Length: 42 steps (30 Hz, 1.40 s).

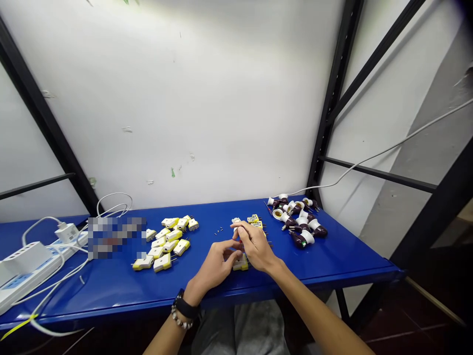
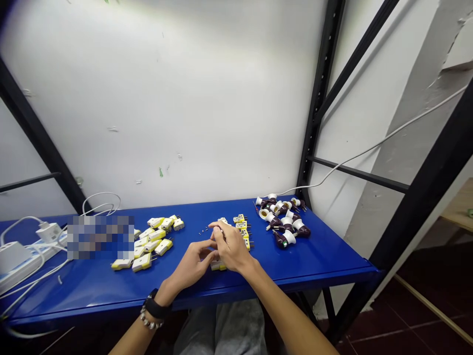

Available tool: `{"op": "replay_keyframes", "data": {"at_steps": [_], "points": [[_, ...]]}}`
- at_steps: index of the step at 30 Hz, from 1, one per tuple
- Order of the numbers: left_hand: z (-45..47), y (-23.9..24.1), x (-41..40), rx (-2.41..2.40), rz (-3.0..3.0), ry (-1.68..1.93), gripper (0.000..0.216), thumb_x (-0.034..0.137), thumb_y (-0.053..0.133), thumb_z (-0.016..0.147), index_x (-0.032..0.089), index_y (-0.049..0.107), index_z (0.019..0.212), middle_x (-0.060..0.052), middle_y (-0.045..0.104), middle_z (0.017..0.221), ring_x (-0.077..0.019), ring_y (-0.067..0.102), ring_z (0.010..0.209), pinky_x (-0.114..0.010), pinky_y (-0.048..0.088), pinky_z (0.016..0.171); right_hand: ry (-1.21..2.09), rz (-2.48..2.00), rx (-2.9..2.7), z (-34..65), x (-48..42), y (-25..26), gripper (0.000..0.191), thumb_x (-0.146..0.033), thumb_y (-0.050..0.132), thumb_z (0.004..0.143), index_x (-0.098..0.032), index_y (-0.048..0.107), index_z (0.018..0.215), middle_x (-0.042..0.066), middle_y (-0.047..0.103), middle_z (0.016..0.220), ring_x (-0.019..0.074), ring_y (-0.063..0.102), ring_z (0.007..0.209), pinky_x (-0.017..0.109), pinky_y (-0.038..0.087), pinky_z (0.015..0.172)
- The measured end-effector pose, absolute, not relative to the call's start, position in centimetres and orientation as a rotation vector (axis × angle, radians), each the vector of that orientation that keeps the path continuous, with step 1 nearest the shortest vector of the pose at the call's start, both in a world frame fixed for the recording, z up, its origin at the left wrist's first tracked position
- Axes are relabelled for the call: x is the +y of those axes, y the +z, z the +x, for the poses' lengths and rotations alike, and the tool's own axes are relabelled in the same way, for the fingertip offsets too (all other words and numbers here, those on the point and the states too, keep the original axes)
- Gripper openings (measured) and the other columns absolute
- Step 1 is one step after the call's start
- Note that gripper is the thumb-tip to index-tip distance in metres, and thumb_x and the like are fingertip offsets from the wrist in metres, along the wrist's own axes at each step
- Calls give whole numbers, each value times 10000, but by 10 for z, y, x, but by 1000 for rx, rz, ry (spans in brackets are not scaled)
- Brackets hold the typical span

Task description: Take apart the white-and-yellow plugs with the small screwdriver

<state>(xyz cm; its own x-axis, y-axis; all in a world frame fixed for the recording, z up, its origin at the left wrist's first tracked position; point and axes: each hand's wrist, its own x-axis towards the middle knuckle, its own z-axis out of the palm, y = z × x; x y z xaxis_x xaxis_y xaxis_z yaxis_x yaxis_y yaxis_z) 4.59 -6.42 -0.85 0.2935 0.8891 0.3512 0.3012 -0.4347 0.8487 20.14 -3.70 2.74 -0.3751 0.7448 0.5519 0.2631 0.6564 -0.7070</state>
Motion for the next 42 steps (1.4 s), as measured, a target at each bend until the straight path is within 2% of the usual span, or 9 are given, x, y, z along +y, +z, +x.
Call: {"op": "replay_keyframes", "data": {"at_steps": [6,9,12,17,20,24,28,33,42], "points": [[47,-10,-61,1145,1870,1203,194,329,661,878,140,701,863,-41,741,770,-176,677,641,-242,522,602,661,-850,-1855,197,-39,25,272,-392,482,1018,-206,628,1153,37,687,842,190,654,734,291,487,668],[47,-7,-63,1052,1867,1175,204,316,632,903,144,716,976,-61,769,889,-213,724,770,-273,566,700,615,-856,-1866,196,-41,24,259,-346,425,1040,-209,645,1047,32,669,783,189,641,705,297,480,664],[46,-6,-65,1005,1882,1145,203,275,583,928,153,742,961,-66,785,922,-238,738,863,-306,574,796,599,-833,-1923,199,-42,26,288,-330,406,1046,-204,651,1131,47,689,863,191,644,765,304,485,703],[47,-6,-63,1123,1913,1237,136,271,705,844,151,728,906,-46,770,817,-210,705,746,-273,552,684,688,-855,-1893,201,-43,27,313,-376,456,1033,-195,608,1238,64,698,934,200,651,821,310,504,729],[47,-5,-63,1093,1973,1194,148,221,630,887,170,751,956,-41,783,904,-208,707,819,-277,545,748,705,-858,-1905,199,-44,28,289,-347,443,1035,-197,609,1218,57,685,909,193,641,788,312,497,713],[48,-7,-61,1184,2009,1196,145,211,628,876,164,744,802,-24,762,760,-183,666,700,-266,507,685,748,-842,-1889,200,-45,30,315,-332,519,999,-206,541,1286,39,656,964,158,605,711,303,484,689],[46,-10,-59,1295,1974,1187,198,317,735,815,177,724,954,-41,755,855,-195,660,749,-259,479,642,751,-855,-1836,203,-46,29,194,-337,525,992,-212,611,1113,22,644,885,153,587,692,281,462,636],[29,-10,-67,1316,2046,997,370,298,739,800,236,702,1162,-63,735,1082,-226,662,904,-301,492,761,767,-846,-1781,208,-45,27,209,-371,509,997,-203,629,967,22,646,820,168,599,715,282,465,647],[22,-10,-77,1387,2114,875,320,313,767,773,258,739,1088,-37,745,1012,-241,653,903,-314,484,789,764,-860,-1832,209,-45,29,195,-349,502,998,-205,609,921,-1,618,747,160,579,678,275,451,630]]}}
